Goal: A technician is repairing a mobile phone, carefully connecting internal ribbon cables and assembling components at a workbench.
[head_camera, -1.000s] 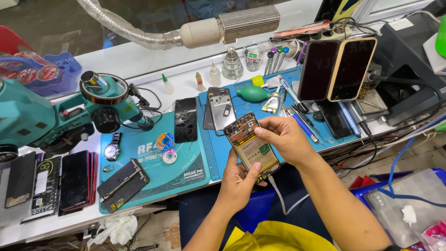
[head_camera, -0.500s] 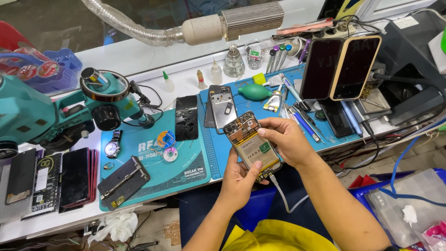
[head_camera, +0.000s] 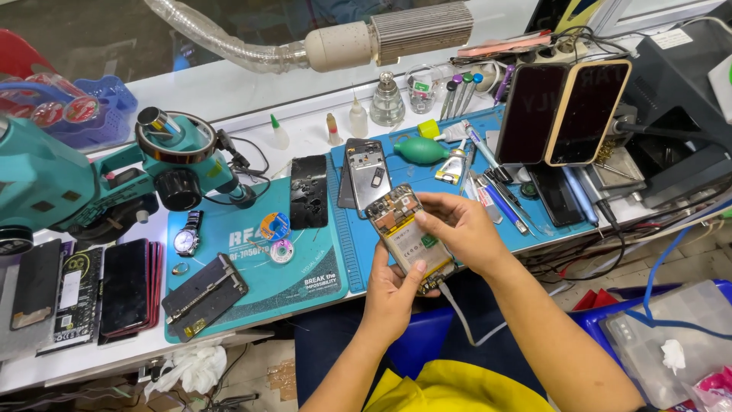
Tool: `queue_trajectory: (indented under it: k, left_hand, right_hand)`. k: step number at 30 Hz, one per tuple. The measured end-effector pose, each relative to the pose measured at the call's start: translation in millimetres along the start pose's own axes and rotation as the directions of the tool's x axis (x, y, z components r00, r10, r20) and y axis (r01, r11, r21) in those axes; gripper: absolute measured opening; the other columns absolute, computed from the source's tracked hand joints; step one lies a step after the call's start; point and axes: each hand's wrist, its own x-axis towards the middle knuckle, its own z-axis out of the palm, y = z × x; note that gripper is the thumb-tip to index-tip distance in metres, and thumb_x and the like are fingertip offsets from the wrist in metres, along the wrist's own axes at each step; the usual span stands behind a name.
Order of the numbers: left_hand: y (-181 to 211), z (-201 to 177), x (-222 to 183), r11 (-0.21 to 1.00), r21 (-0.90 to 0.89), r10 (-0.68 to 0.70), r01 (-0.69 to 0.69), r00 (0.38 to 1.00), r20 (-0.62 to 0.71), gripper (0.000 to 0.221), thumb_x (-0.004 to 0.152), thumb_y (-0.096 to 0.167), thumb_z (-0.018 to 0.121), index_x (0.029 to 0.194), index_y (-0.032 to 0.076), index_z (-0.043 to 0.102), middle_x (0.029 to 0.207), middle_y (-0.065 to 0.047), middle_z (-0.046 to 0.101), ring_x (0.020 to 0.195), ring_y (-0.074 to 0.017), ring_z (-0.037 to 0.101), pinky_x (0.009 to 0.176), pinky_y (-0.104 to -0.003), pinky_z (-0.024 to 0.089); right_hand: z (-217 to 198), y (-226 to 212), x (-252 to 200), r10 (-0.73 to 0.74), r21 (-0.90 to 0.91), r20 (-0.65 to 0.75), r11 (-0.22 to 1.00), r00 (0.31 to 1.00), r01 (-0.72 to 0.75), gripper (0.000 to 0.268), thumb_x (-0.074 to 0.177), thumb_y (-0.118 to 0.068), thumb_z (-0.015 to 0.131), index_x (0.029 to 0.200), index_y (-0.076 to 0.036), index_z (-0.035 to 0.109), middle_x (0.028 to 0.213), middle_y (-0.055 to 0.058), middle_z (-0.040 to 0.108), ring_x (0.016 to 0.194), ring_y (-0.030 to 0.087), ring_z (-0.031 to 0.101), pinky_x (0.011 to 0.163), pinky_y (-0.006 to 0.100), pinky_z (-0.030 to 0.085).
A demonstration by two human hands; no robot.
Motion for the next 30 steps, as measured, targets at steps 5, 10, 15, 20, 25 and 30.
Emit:
queue_trajectory:
  k: [5, 10, 15, 20, 25, 30]
  left_hand:
    - [-1, -14, 16, 0.976, 0.06, 0.214, -0.21, 0.972, -0.091, 0.068, 0.103, 0.015, 0.054, 0.158, 0.008, 0.014, 0.112, -0.022, 0.069, 0.101, -0.0213, 0.067, 0.087, -0.041, 0.065]
    - [3, -6, 13, 0.962, -0.04, 0.268, -0.27, 0.963, -0.042, 0.07, 0.108, 0.027, 0.042, 0.162, 0.01, 0.001, 0.138, -0.029, 0.059, 0.124, -0.031, 0.061, 0.104, -0.047, 0.053]
    - [22, -5, 6, 0.903, 0.253, 0.364, -0.347, 0.931, -0.025, 0.071, 0.107, 0.02, 0.048, 0.161, 0.0, 0.006, 0.16, -0.035, 0.025, 0.139, -0.049, 0.042, 0.108, -0.056, 0.046]
    - [4, -27, 23, 0.945, 0.133, 0.322, -0.3, 0.926, -0.197, 0.069, 0.104, 0.017, 0.052, 0.162, 0.005, 0.016, 0.15, -0.025, 0.051, 0.135, -0.0359, 0.053, 0.107, -0.046, 0.05]
    - [10, -29, 24, 0.955, 0.069, 0.296, -0.288, 0.929, -0.224, 0.067, 0.104, 0.015, 0.051, 0.162, 0.007, 0.019, 0.141, -0.025, 0.06, 0.129, -0.0355, 0.059, 0.103, -0.047, 0.054]
    - [4, -32, 27, 0.956, 0.05, 0.293, -0.29, 0.927, -0.233, 0.069, 0.102, 0.01, 0.054, 0.162, 0.012, 0.021, 0.141, -0.026, 0.059, 0.128, -0.0342, 0.059, 0.101, -0.045, 0.056]
  right_hand:
    - [6, -1, -39, -0.57, -0.477, 0.106, 0.69, 0.815, 0.544, 0.069, 0.078, -0.024, 0.087, 0.139, -0.003, 0.062, 0.131, 0.018, 0.069, 0.119, 0.037, 0.068, 0.102, 0.048, 0.053]
    - [17, 16, -47, -0.677, -0.739, 0.334, 0.244, 0.656, 0.628, 0.062, 0.081, -0.009, 0.078, 0.14, -0.005, 0.061, 0.136, 0.025, 0.062, 0.125, 0.043, 0.061, 0.103, 0.051, 0.052]
    - [7, 42, -37, -0.585, -0.488, 0.109, 0.673, 0.804, 0.556, 0.037, 0.095, 0.007, 0.056, 0.129, -0.003, 0.066, 0.113, 0.011, 0.077, 0.109, 0.032, 0.073, 0.094, 0.043, 0.06]
    - [7, 35, -28, -0.256, -0.053, 0.096, 0.964, 0.962, 0.262, 0.035, 0.098, -0.002, 0.056, 0.133, -0.003, 0.064, 0.118, 0.017, 0.076, 0.109, 0.029, 0.074, 0.095, 0.049, 0.06]
    - [8, 35, -29, -0.091, 0.383, 0.149, 0.923, 0.985, 0.028, 0.034, 0.099, 0.0, 0.053, 0.133, 0.002, 0.059, 0.124, 0.023, 0.072, 0.113, 0.034, 0.07, 0.097, 0.059, 0.058]
    - [10, 39, -25, -0.085, 0.515, 0.149, 0.857, 0.985, -0.004, 0.032, 0.097, 0.001, 0.056, 0.129, 0.001, 0.061, 0.118, 0.022, 0.074, 0.107, 0.036, 0.074, 0.092, 0.059, 0.061]
